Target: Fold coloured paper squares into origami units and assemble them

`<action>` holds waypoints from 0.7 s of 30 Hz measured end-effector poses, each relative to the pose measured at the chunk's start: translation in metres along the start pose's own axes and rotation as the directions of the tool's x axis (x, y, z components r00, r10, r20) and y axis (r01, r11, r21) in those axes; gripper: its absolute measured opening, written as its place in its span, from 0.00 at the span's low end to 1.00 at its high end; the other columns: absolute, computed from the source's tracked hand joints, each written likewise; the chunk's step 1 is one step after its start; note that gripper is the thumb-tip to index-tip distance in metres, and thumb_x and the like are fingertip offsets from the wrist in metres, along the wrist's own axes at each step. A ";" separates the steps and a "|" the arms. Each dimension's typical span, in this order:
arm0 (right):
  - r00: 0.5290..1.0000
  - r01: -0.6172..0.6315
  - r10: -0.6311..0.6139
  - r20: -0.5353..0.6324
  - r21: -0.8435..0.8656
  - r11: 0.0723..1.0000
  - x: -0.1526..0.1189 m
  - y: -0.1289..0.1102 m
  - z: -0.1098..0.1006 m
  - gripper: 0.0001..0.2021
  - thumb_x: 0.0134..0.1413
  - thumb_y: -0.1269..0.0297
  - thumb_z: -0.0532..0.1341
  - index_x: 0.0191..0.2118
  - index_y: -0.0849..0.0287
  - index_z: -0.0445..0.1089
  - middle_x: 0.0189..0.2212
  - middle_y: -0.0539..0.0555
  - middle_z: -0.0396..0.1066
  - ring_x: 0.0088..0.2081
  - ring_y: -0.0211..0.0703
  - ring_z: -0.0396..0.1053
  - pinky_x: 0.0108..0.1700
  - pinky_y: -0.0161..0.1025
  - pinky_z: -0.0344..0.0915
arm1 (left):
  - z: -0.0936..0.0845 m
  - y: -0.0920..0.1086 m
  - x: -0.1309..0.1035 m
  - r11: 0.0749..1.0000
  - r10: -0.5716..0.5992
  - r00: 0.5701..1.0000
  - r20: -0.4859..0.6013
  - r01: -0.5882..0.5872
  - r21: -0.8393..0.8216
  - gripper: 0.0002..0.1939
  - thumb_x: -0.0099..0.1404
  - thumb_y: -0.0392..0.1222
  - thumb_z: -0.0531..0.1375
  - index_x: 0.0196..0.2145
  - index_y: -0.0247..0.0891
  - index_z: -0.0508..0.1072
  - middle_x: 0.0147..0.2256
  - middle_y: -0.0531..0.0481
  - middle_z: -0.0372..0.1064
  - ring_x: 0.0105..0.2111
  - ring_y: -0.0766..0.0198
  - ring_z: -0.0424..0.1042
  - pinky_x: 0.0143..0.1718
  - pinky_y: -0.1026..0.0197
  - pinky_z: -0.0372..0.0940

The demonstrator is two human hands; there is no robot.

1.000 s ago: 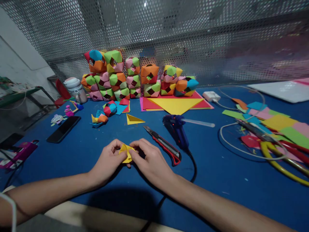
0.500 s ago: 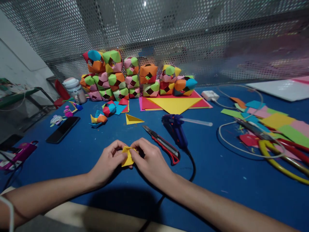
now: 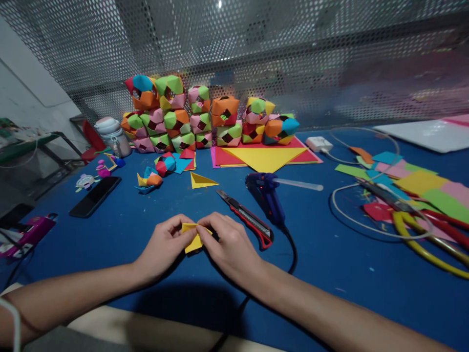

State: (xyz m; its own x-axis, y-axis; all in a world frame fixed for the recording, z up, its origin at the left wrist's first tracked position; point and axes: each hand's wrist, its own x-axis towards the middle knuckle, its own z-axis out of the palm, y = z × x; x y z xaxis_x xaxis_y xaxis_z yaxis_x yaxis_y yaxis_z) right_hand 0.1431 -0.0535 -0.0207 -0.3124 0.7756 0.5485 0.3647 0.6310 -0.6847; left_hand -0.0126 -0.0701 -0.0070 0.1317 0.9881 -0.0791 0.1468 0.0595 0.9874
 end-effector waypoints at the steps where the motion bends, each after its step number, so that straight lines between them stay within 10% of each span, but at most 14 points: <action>1: 1.000 0.004 -0.004 -0.001 -0.004 1.000 0.000 0.000 0.000 0.04 0.56 0.70 0.56 0.33 0.60 0.68 0.28 0.52 0.72 0.30 0.39 0.69 0.33 0.36 0.66 | 0.000 0.000 0.000 1.000 0.008 1.000 -0.015 -0.008 0.018 0.09 0.58 0.44 0.60 0.30 0.35 0.68 0.24 0.56 0.63 0.25 0.71 0.62 0.26 0.68 0.57; 21: 0.997 -0.061 0.061 0.039 0.007 0.998 -0.004 0.002 0.001 0.07 0.56 0.68 0.57 0.28 0.60 0.68 0.23 0.50 0.70 0.26 0.37 0.67 0.31 0.35 0.61 | -0.002 0.000 0.004 0.981 0.055 0.996 -0.071 -0.040 0.192 0.04 0.55 0.37 0.58 0.27 0.35 0.64 0.23 0.58 0.60 0.24 0.72 0.59 0.26 0.69 0.56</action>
State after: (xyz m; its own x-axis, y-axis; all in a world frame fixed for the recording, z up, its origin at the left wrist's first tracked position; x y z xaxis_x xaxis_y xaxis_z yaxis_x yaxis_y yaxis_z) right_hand 0.1439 -0.0549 -0.0249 -0.3236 0.8115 0.4866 0.3767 0.5823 -0.7204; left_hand -0.0140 -0.0663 -0.0068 0.0694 0.9975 -0.0150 0.3264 -0.0085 0.9452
